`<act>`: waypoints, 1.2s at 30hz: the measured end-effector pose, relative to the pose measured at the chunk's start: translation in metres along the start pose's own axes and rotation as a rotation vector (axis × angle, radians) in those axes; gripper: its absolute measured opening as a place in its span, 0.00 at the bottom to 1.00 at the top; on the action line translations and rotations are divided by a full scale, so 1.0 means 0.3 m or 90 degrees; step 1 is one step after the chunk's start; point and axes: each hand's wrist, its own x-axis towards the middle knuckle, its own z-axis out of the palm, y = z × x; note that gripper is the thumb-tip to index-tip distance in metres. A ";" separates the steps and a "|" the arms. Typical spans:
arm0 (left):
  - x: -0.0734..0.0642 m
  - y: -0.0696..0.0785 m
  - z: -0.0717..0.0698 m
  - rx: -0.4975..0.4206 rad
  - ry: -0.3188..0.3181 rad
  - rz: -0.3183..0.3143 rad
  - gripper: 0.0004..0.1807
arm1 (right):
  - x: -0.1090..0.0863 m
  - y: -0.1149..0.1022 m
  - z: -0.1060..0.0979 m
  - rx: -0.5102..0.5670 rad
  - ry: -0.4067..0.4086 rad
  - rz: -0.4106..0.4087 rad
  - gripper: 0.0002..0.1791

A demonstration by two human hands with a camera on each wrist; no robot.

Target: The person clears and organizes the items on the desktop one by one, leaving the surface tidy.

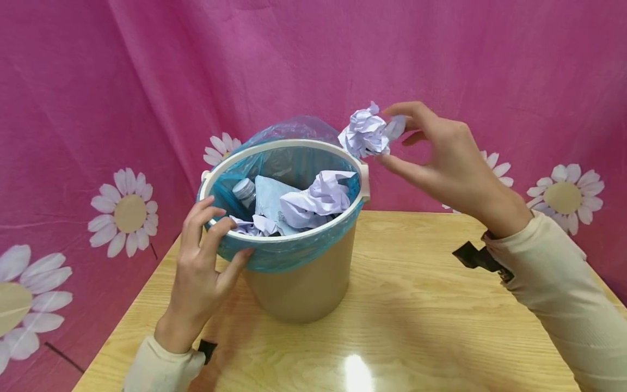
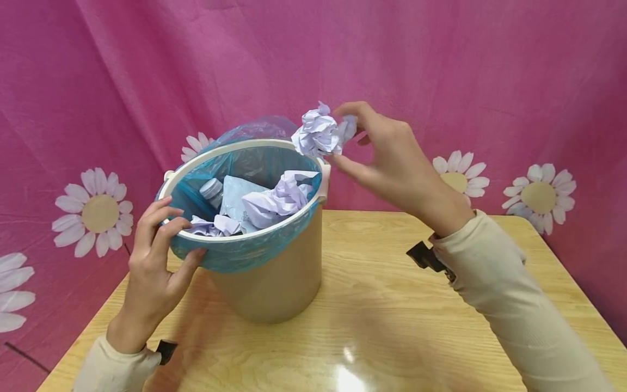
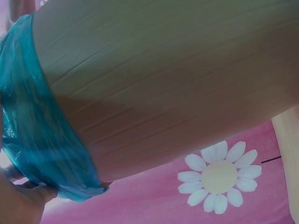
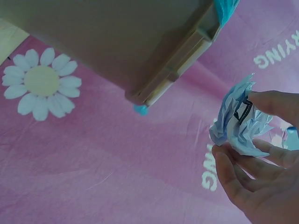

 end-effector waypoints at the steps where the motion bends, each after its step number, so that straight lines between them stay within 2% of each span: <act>1: -0.001 0.001 0.001 -0.001 0.000 -0.001 0.30 | 0.007 -0.006 0.004 0.002 -0.001 -0.009 0.30; 9: -0.001 0.002 0.012 -0.006 0.022 0.008 0.29 | 0.076 -0.045 0.032 0.009 -0.033 -0.060 0.30; 14: 0.007 0.006 0.025 -0.016 0.020 0.013 0.29 | 0.119 -0.060 0.047 0.004 -0.062 -0.075 0.29; 25: 0.020 0.020 0.049 -0.033 0.019 0.021 0.29 | 0.181 -0.075 0.093 0.020 -0.139 -0.019 0.30; 36: 0.026 0.034 0.042 -0.021 0.020 0.009 0.30 | 0.241 -0.104 0.142 0.024 -0.191 -0.031 0.29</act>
